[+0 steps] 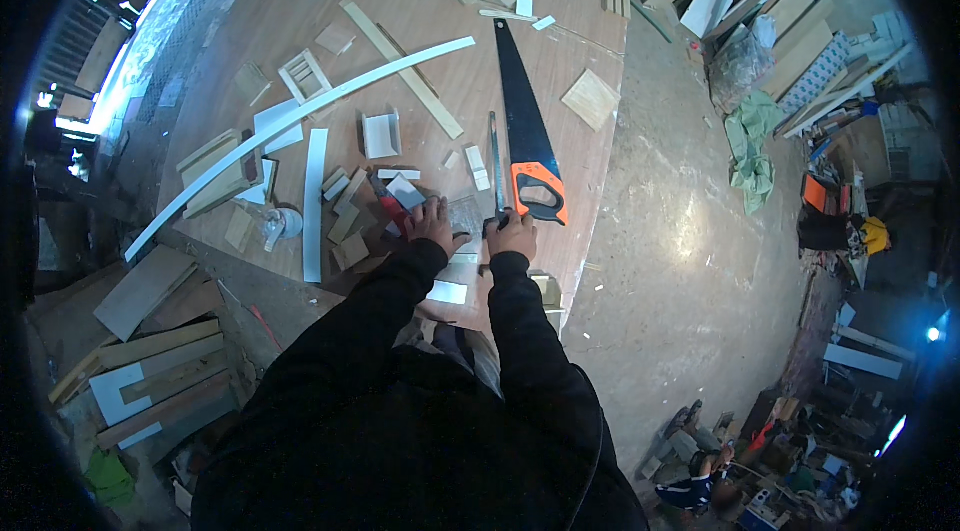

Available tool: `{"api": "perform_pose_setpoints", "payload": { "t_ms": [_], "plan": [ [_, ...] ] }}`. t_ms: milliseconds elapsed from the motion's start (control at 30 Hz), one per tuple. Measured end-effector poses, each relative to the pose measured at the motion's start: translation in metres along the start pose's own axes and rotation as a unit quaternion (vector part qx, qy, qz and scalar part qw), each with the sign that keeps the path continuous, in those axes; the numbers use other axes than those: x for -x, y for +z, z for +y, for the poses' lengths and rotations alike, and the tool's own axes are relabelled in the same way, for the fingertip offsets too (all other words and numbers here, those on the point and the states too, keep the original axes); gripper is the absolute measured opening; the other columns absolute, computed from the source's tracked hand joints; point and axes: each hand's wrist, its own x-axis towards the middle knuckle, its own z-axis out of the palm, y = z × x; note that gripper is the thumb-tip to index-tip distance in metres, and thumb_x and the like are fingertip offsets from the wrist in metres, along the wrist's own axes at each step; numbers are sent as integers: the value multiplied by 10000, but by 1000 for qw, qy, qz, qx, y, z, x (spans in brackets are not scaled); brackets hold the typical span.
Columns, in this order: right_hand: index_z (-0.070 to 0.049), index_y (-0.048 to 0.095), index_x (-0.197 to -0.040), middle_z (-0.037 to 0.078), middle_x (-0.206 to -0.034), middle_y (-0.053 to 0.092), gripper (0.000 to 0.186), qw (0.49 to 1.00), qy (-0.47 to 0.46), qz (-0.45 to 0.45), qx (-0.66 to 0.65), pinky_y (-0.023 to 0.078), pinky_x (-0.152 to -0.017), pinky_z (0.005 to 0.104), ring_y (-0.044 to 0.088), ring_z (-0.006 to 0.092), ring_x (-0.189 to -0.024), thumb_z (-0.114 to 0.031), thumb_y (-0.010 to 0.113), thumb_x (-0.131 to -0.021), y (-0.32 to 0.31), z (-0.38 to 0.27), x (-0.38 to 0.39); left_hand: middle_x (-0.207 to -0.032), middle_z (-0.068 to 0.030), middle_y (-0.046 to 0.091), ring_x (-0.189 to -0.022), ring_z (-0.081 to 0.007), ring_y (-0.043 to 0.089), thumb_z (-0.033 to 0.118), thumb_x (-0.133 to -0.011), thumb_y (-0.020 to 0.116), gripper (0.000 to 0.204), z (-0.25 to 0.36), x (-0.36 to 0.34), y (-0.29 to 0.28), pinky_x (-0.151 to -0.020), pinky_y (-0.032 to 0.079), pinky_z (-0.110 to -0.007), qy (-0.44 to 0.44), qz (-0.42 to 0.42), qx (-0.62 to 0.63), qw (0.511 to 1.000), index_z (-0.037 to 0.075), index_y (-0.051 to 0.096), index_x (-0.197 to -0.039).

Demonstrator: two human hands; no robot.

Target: The person trims small wooden pieces with a utility knife, fits them together with panels by hand, and marks a wooden block using a pen.

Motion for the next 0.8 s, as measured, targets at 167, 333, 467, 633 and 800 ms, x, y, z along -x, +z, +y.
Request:
{"api": "perform_pose_setpoints", "payload": {
  "t_ms": [167, 333, 467, 633, 800],
  "plan": [
    [-139, 698, -1104, 120, -1126, 639, 379, 998, -62, -31, 8, 544, -842, 456, 640, 349, -1010, -329, 730, -777, 1, 1, -2, -1443, -80, 395, -1303, -319, 359, 440, -823, 719, 739, 6, -3, -3, -1038, 319, -507, -25, -20, -53, 998, 92, 460, -1421],
    [-160, 679, -1156, 124, -1122, 643, 413, 995, -72, -66, 31, 538, -852, 468, 634, 350, -1022, -314, 727, -776, 1, 2, -11, -1403, -112, 455, -1286, -339, 422, 284, -941, 524, 356, 14, -11, 8, -1026, 322, -559, -45, -5, -23, 999, 151, 533, -1271],
    [-171, 666, -1183, 133, -1143, 630, 413, 993, -117, -14, -4, 512, -879, 476, 597, 354, -1077, -280, 731, -790, 4, 13, -16, -1256, -114, 590, -1260, -326, 456, 344, -864, 649, 413, 14, -5, 9, -992, 327, -546, -29, -40, 21, 999, 161, 547, -1221],
    [-158, 662, -1165, 124, -1037, 625, 370, 957, -260, 66, -107, 497, -873, 474, 591, 330, -1090, -232, 715, -806, -1, -11, -10, -1030, -158, 655, -984, -351, 612, 305, -880, 683, 359, -21, 45, -7, -844, 451, -500, 1, 94, 224, 970, 89, 542, -1129],
    [-93, 659, -1088, 117, -1064, 653, 331, 912, -323, -210, -139, 508, -862, 467, 617, 334, -1035, -334, 666, -860, 10, -70, 20, -898, -183, 655, -787, -364, 668, 193, -916, 686, 305, -58, 132, -85, -682, 525, -410, -33, 234, 362, 902, 39, 513, -1115]
  ]
}}
